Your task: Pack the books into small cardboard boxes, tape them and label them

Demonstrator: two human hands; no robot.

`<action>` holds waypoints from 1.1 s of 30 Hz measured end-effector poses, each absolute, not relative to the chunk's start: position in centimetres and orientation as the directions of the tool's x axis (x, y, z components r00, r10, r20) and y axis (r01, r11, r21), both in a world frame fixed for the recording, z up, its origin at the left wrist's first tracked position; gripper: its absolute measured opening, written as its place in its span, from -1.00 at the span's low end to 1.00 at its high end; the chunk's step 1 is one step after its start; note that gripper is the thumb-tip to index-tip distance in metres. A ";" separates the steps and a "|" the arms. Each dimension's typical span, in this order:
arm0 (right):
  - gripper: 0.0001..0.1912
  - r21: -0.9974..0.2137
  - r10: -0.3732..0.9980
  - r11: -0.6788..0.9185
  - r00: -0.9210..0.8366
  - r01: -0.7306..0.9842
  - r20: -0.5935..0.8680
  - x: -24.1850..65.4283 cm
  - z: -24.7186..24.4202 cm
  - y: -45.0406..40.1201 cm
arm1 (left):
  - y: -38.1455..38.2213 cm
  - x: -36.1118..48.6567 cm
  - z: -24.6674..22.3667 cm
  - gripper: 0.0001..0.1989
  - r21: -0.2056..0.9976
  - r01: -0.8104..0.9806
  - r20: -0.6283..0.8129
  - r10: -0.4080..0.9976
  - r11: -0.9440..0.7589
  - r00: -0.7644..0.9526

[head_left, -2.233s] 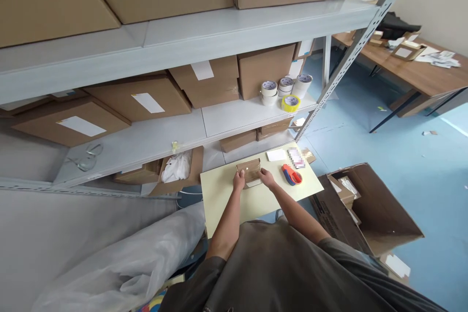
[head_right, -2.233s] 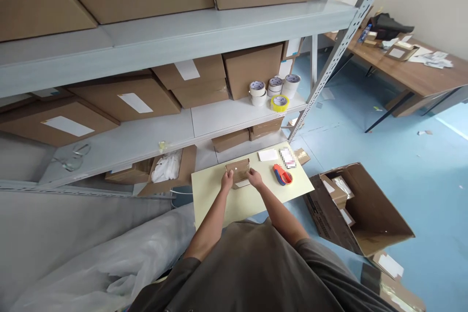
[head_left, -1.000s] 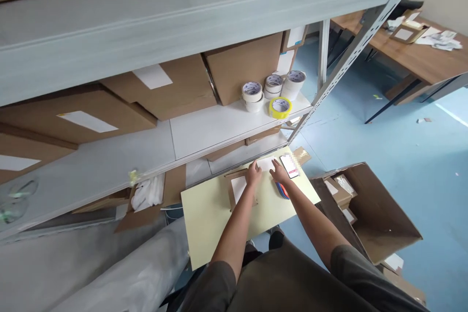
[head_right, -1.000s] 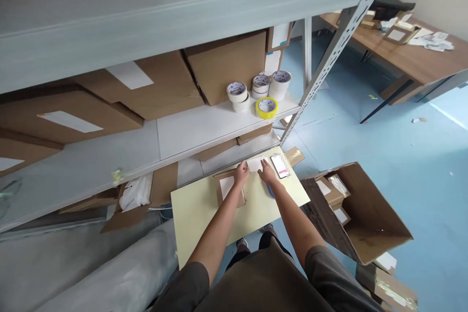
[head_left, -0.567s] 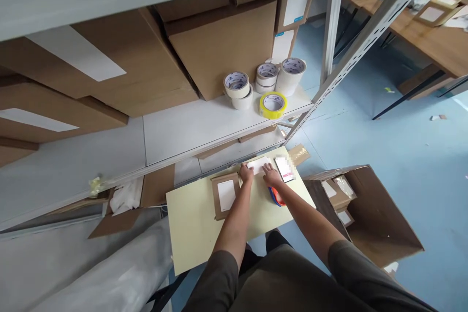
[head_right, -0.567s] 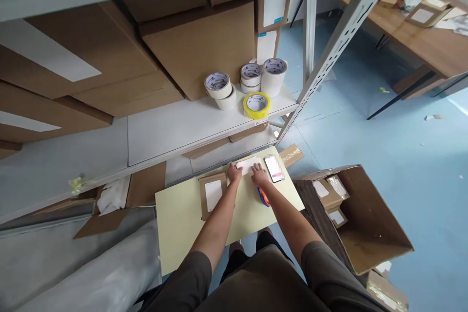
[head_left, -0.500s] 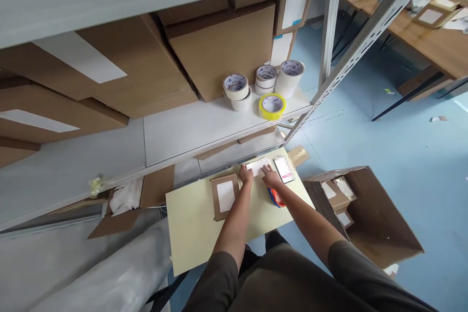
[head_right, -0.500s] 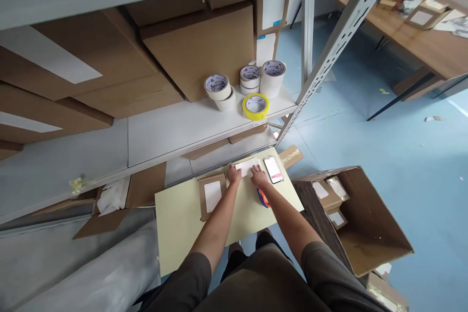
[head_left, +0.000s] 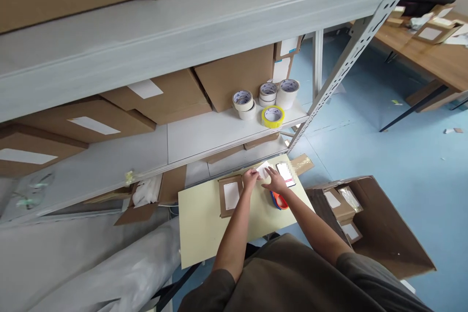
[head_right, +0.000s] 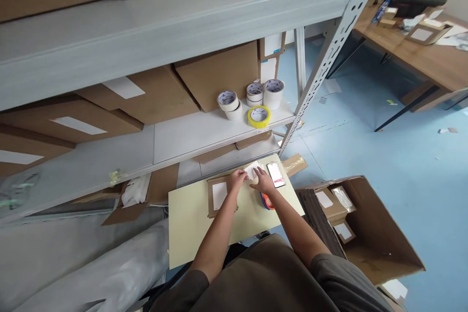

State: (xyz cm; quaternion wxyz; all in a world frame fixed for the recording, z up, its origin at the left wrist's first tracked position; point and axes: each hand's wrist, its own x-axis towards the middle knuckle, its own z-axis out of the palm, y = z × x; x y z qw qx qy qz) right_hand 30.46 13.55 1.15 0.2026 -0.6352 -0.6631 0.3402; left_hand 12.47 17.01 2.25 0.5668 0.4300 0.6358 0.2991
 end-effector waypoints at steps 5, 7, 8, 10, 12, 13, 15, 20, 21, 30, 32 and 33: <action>-0.62 -0.846 0.983 -0.165 0.152 0.508 -0.101 29.3 3.9 12.9 | 18.3 12.7 5.3 -0.62 0.917 0.162 -0.377 0.925 0.364 0.056; -0.56 -0.927 0.966 -0.209 0.215 0.311 -0.146 30.0 4.7 13.2 | 19.2 12.5 6.2 -0.57 0.930 0.265 -0.276 0.960 0.253 0.053; -0.55 -0.955 0.963 -0.216 0.205 0.201 -0.175 30.6 5.1 13.5 | 19.8 12.5 6.6 -0.48 0.927 0.319 -0.235 0.969 0.198 0.081; -0.54 -0.974 0.963 -0.227 0.151 0.004 -0.224 32.2 5.9 13.9 | 20.9 12.4 7.0 -0.30 0.913 0.384 -0.228 0.952 0.136 0.204; -0.52 -0.964 0.961 -0.240 0.112 -0.116 -0.253 33.9 6.6 14.2 | 22.0 12.5 7.1 -0.23 0.904 0.397 -0.301 0.896 0.159 0.327; -0.52 -0.957 0.958 -0.250 0.107 -0.148 -0.267 34.7 6.8 14.3 | 22.4 12.5 7.1 -0.24 0.898 0.398 -0.340 0.866 0.185 0.365; -0.51 -0.943 0.947 -0.273 0.120 -0.189 -0.298 35.8 7.0 14.3 | 23.1 12.7 7.1 -0.36 0.888 0.403 -0.394 0.821 0.222 0.414; -0.44 -0.904 0.876 -0.308 0.280 -0.298 -0.391 35.6 6.1 13.5 | 23.8 13.4 7.4 -0.52 0.878 0.409 -0.433 0.778 0.249 0.455; -0.43 -0.896 0.861 -0.307 0.308 -0.322 -0.405 35.3 5.9 13.3 | 23.8 13.5 7.6 -0.52 0.881 0.397 -0.433 0.778 0.258 0.456; -0.41 -0.918 0.834 -0.269 0.406 -0.290 -0.373 38.3 6.4 12.8 | 23.8 10.7 7.8 -0.61 0.877 0.331 -0.454 0.827 0.348 0.332; -0.41 -0.906 0.850 -0.283 0.354 -0.316 -0.389 38.3 7.2 12.7 | 23.8 11.0 8.1 -0.63 0.882 0.318 -0.447 0.834 0.348 0.324; -0.41 -0.895 0.860 -0.293 0.318 -0.335 -0.400 37.8 7.6 12.6 | 23.6 11.5 8.2 -0.63 0.892 0.301 -0.425 0.851 0.337 0.308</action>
